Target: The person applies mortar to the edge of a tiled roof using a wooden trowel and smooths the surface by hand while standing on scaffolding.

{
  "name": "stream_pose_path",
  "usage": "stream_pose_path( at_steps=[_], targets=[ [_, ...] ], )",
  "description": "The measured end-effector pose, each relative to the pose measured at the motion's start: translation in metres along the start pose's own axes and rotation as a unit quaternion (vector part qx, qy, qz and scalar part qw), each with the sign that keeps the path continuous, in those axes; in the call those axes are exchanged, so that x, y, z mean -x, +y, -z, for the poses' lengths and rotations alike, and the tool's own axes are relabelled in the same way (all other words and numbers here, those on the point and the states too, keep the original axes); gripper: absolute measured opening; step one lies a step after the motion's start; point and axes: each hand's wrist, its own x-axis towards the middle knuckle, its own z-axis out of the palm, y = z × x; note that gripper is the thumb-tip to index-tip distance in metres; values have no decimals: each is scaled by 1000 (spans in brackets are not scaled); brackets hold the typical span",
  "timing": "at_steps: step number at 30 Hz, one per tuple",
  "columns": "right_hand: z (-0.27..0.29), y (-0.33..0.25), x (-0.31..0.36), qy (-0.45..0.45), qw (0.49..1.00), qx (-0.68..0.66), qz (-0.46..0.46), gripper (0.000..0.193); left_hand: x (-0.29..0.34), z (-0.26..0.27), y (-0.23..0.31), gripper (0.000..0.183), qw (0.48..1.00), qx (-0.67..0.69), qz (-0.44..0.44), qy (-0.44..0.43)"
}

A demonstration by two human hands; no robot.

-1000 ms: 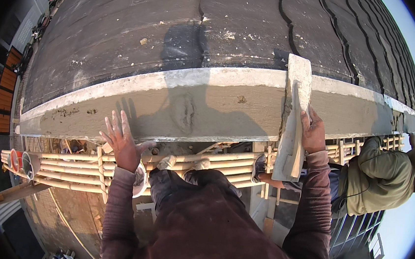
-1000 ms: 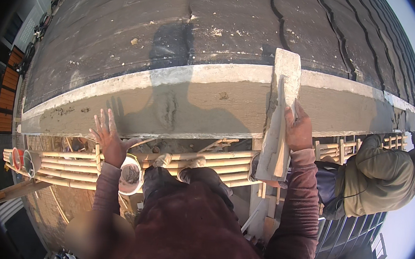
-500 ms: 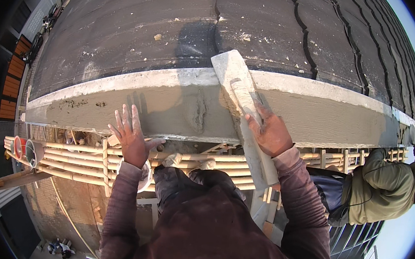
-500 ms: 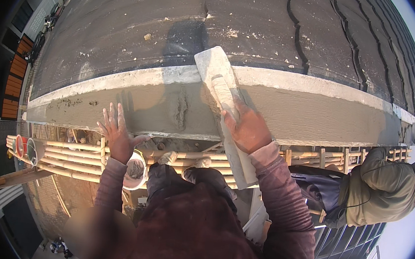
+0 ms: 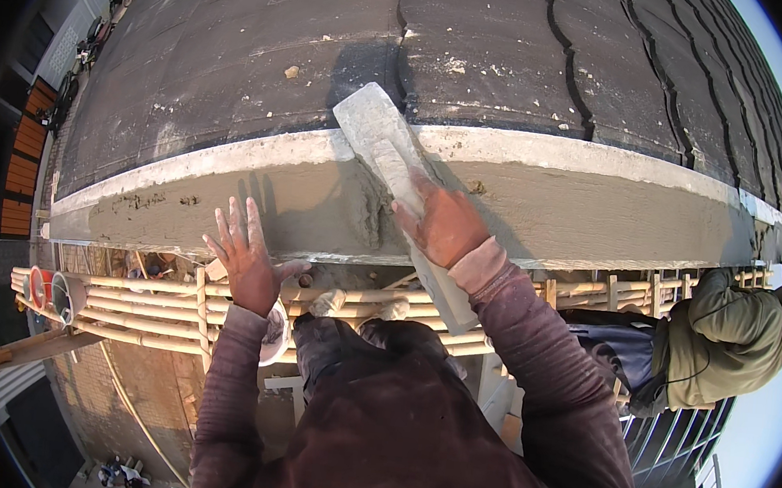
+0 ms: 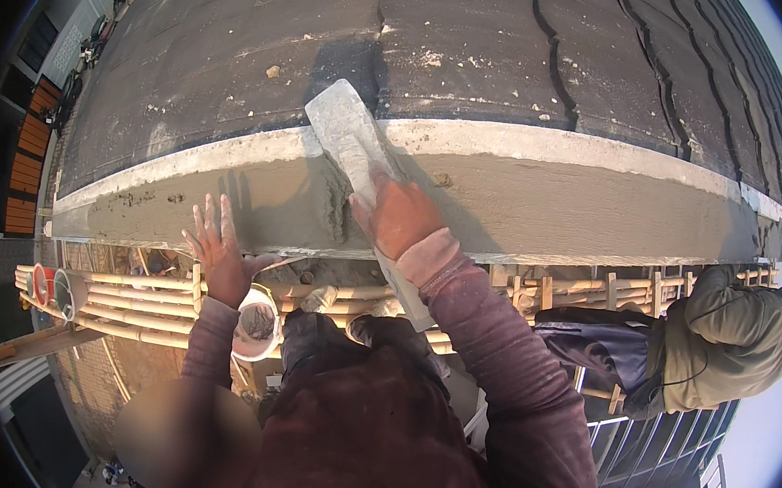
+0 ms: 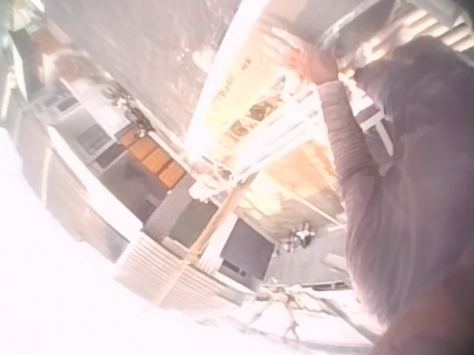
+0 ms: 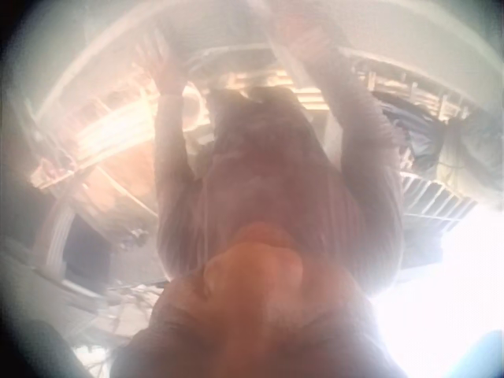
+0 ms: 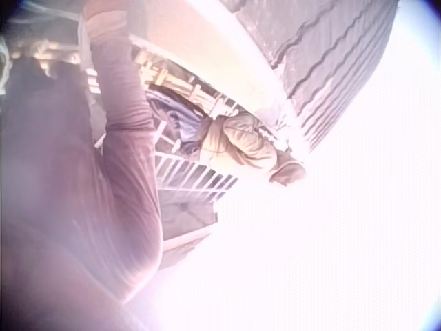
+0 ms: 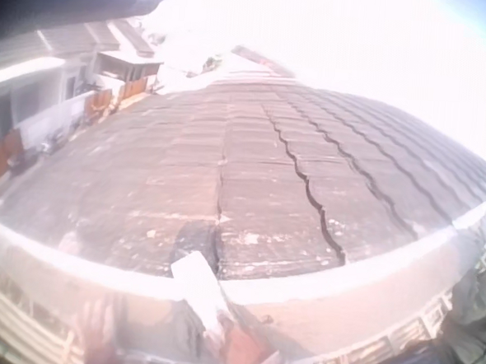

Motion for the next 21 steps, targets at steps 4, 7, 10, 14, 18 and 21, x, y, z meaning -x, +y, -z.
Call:
stream_pose_path(
  at_steps=[4, 7, 10, 14, 18, 21],
  targets=[
    [32, 33, 27, 39, 999, 23, -30, 56, 4, -1, -6, 139, 1000, -8, -2, 2],
    [69, 83, 73, 135, 988, -12, -75, 51, 4, 1, -5, 139, 1000, -15, 0, -5],
    [77, 99, 91, 170, 985, 21, -4, 52, 3, 0, -7, 139, 1000, -17, -10, -5],
    [36, 67, 72, 96, 994, -56, -19, 58, 2, -4, -4, 141, 1000, -18, -18, -8],
    [-21, 16, 44, 37, 998, -39, -19, 58, 3, -8, -5, 141, 999, -14, -29, 16],
    [-4, 17, 47, -3, 998, -40, -50, 59, 1, -5, -6, 141, 999, -38, -34, 10]
  ],
)
